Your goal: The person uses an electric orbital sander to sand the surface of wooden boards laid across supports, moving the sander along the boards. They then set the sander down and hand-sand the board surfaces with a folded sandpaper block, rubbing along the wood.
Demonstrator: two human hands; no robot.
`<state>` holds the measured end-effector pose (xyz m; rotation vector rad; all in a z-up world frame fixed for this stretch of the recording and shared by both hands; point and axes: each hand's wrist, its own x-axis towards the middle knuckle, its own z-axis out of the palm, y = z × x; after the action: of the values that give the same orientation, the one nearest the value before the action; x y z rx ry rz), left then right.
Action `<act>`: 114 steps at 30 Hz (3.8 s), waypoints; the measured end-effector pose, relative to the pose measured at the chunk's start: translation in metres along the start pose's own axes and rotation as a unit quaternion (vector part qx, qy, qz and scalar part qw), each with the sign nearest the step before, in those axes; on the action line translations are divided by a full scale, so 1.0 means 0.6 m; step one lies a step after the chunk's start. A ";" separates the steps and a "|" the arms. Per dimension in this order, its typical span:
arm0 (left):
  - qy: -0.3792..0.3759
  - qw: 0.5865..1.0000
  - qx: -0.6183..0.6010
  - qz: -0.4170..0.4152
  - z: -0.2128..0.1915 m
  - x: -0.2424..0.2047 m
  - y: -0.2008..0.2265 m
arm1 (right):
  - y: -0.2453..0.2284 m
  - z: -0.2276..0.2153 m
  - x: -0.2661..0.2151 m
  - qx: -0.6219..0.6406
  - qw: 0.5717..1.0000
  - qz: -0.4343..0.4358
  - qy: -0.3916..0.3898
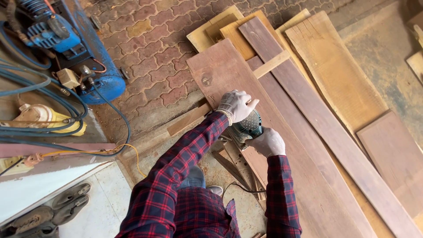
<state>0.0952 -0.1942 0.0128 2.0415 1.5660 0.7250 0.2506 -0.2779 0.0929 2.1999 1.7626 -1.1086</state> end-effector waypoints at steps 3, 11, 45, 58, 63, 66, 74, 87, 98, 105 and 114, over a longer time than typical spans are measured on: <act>0.006 1.000 -0.004 0.004 0.002 -0.012 0.015 | 0.019 0.003 -0.009 -0.006 1.000 -0.009 0.009; 0.029 0.999 -0.004 0.020 0.044 -0.046 0.052 | 0.062 0.013 -0.048 0.009 1.000 0.029 0.004; -0.044 0.992 -0.042 0.111 0.207 -0.159 0.321 | 0.337 0.015 -0.213 0.081 0.979 0.175 0.071; -0.065 0.993 -0.039 0.094 0.181 -0.099 0.278 | 0.285 -0.008 -0.157 0.085 0.978 0.183 0.054; -0.050 0.995 -0.037 0.079 0.156 -0.064 0.239 | 0.233 -0.019 -0.123 0.085 0.980 0.167 0.059; -0.032 0.996 -0.044 0.072 0.144 -0.045 0.213 | 0.209 -0.025 -0.099 0.085 0.982 0.157 0.056; 0.012 0.997 -0.041 0.056 0.099 0.020 0.129 | 0.121 -0.044 -0.022 0.046 0.991 0.119 0.048; 0.058 0.997 -0.027 0.035 0.021 0.122 -0.014 | -0.005 -0.055 0.112 -0.008 0.999 0.032 0.038; 0.061 0.998 -0.012 0.026 -0.056 0.173 -0.110 | -0.134 -0.060 0.157 -0.013 1.000 -0.001 0.020; 0.077 0.997 -0.019 0.019 -0.085 0.169 -0.139 | -0.164 -0.050 0.173 -0.043 0.999 -0.015 0.010; 0.103 0.994 -0.018 0.007 -0.080 0.134 -0.132 | -0.143 -0.034 0.164 -0.077 0.996 -0.046 0.009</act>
<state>0.0235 -0.0948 0.0083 2.0061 1.6375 0.9900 0.1902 -0.1612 0.0784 2.0655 1.9054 -0.9384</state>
